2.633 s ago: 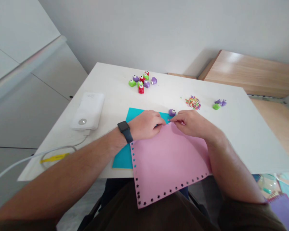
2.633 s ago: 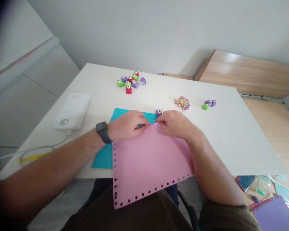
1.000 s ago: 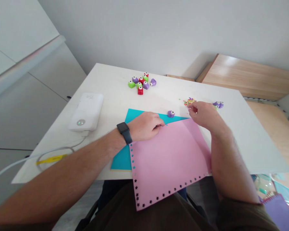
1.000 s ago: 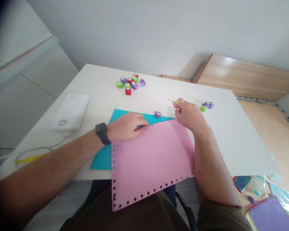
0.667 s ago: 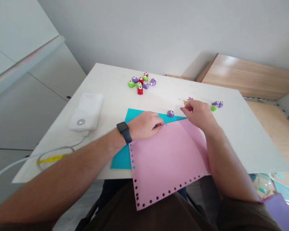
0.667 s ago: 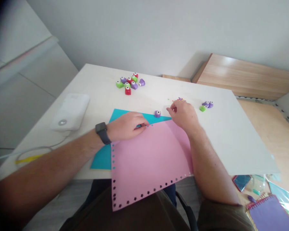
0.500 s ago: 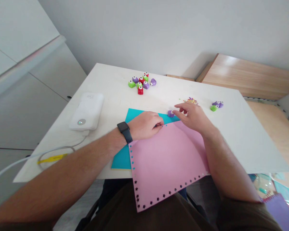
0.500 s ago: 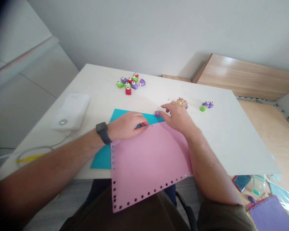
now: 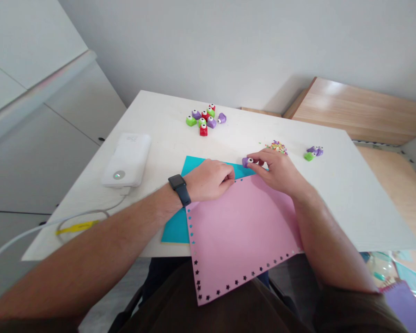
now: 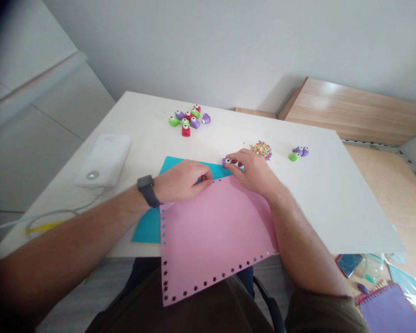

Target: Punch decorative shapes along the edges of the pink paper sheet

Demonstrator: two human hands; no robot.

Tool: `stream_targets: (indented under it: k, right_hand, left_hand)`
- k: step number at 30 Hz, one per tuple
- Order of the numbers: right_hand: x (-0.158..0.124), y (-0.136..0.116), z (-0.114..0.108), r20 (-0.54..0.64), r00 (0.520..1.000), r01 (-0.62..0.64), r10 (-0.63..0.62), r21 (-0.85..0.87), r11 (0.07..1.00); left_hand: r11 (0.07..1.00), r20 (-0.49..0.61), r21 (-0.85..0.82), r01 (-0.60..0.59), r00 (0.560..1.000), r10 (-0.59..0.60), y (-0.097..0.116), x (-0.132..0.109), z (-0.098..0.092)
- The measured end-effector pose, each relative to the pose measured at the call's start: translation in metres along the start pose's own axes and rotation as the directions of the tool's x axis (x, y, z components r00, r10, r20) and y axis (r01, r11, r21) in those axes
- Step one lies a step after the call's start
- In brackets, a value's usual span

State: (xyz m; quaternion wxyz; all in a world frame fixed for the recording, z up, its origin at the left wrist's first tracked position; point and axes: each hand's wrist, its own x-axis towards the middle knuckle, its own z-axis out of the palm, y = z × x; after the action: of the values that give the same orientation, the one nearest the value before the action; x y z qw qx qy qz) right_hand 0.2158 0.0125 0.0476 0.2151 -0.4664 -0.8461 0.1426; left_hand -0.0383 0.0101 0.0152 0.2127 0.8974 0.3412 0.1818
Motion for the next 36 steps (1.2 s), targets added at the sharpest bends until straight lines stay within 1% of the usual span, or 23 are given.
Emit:
stream_targets:
  k: [4, 11, 14, 19, 22, 25, 31, 36]
  right_hand:
    - [-0.002, -0.007, -0.005, -0.036, 0.999, 0.034, -0.033, 0.026, 0.999]
    - [-0.004, -0.003, -0.005, -0.019, 0.989, 0.150, -0.150, 0.030, 0.988]
    - [-0.004, -0.004, -0.004, -0.021, 0.985, 0.174, -0.174, 0.023, 0.984]
    - [-0.004, -0.007, 0.002, -0.022, 0.984, 0.176, -0.175, 0.024, 0.984]
    - [-0.004, -0.007, 0.007, -0.013, 0.988, 0.154, -0.154, 0.014, 0.988]
    - [-0.004, -0.006, 0.011, -0.029, 0.992, 0.125, -0.125, 0.003, 0.992]
    - [-0.004, -0.003, 0.016, -0.035, 0.991, 0.133, -0.132, 0.007, 0.991]
    - [-0.003, -0.002, 0.016, -0.020, 0.991, 0.131, -0.131, 0.013, 0.991]
  left_hand:
    - [0.998, 0.011, -0.042, 0.037, 0.999, -0.036, 0.001, 0.000, -0.001]
    - [0.996, 0.023, -0.065, 0.059, 0.998, -0.057, 0.000, 0.000, -0.003]
    - [0.995, 0.027, -0.052, 0.085, 0.996, -0.084, -0.002, 0.000, -0.007]
    - [0.990, 0.051, -0.022, 0.136, 0.990, -0.135, -0.005, -0.001, -0.013]
    - [0.989, 0.064, -0.009, 0.149, 0.987, -0.148, -0.007, -0.001, -0.014]
    - [0.989, 0.068, -0.009, 0.150, 0.986, -0.149, -0.007, -0.001, -0.014]
    - [0.991, 0.046, -0.001, 0.133, 0.990, -0.132, -0.007, 0.000, -0.013]
    - [0.991, 0.037, 0.020, 0.135, 0.990, -0.136, -0.007, 0.000, -0.013]
